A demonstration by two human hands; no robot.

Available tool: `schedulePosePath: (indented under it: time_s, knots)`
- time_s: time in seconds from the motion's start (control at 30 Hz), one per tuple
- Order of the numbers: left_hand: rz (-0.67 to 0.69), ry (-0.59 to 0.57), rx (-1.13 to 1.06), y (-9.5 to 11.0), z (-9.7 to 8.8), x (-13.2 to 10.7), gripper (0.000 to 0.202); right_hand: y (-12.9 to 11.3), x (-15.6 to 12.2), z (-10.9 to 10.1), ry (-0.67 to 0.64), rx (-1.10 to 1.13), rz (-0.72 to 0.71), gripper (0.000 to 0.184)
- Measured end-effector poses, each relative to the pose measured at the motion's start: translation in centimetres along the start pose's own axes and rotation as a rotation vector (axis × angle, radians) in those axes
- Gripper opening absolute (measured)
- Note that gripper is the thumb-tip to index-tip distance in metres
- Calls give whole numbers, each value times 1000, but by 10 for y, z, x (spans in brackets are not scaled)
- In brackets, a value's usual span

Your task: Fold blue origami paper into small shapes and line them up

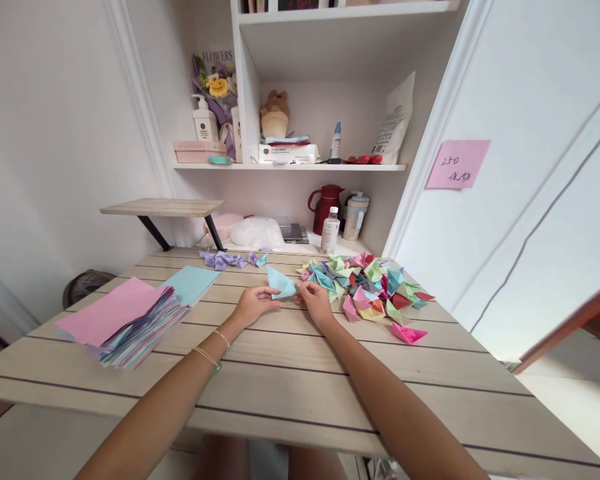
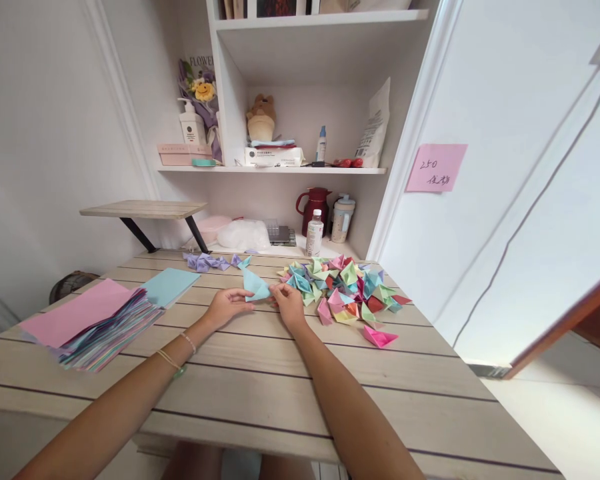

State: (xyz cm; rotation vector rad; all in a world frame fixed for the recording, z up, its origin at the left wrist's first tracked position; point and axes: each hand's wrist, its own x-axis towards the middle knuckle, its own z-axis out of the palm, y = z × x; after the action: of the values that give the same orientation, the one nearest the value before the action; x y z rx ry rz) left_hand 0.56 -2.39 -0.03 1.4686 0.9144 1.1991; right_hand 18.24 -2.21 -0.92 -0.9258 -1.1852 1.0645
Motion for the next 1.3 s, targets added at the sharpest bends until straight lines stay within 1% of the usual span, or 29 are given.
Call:
schedulePosePath:
  time_s: [0.1, 0.2, 0.23, 0.3, 0.37, 0.4, 0.43, 0.57, 0.63, 0.77, 0.87, 0.97, 1.1, 1.3]
  knots:
    - [14, 78, -38, 1, 0, 2, 33, 0, 0, 1, -12, 54, 12, 36]
    - [21, 100, -130, 3, -1, 4, 33, 0, -1, 1, -24, 33, -17, 34]
    - [24, 95, -152, 5, -1, 4, 36, 0, -1, 1, -29, 17, -27, 36]
    - [29, 95, -169, 7, -3, 5, 49, 0, -1, 1, -54, -21, -38, 42]
    - [18, 98, -165, 7, -4, 5, 62, 0, -2, 0, -96, -70, -42, 39]
    - [4, 93, -162, 7, -4, 5, 64, 0, -2, 0, -114, -97, -48, 35]
    - [-10, 88, -161, 7, -4, 5, 61, 0, -2, 0, -131, -120, -57, 31]
    - [-58, 76, -166, 4, -4, 5, 36, -1, -4, 0, -168, -175, -106, 24]
    - [-76, 72, -166, 3, -4, 6, 30, -2, -4, 1, -168, -188, -133, 24]
    - [-121, 45, -171, 3, -4, 6, 30, -4, -5, 1, -170, -173, -142, 25]
    - [-143, 17, -172, 5, -5, 5, 29, -5, -6, 0, -165, -114, -87, 24]
    - [-158, -37, -183, 8, -6, 4, 27, -5, -6, -1, -167, -14, -16, 22]
    - [-187, -121, -212, 9, -8, 3, 24, -4, -6, -1, -232, 104, 53, 21]
    - [-197, -136, -221, 10, -7, 2, 23, -5, -7, -2, -314, 186, 100, 23]
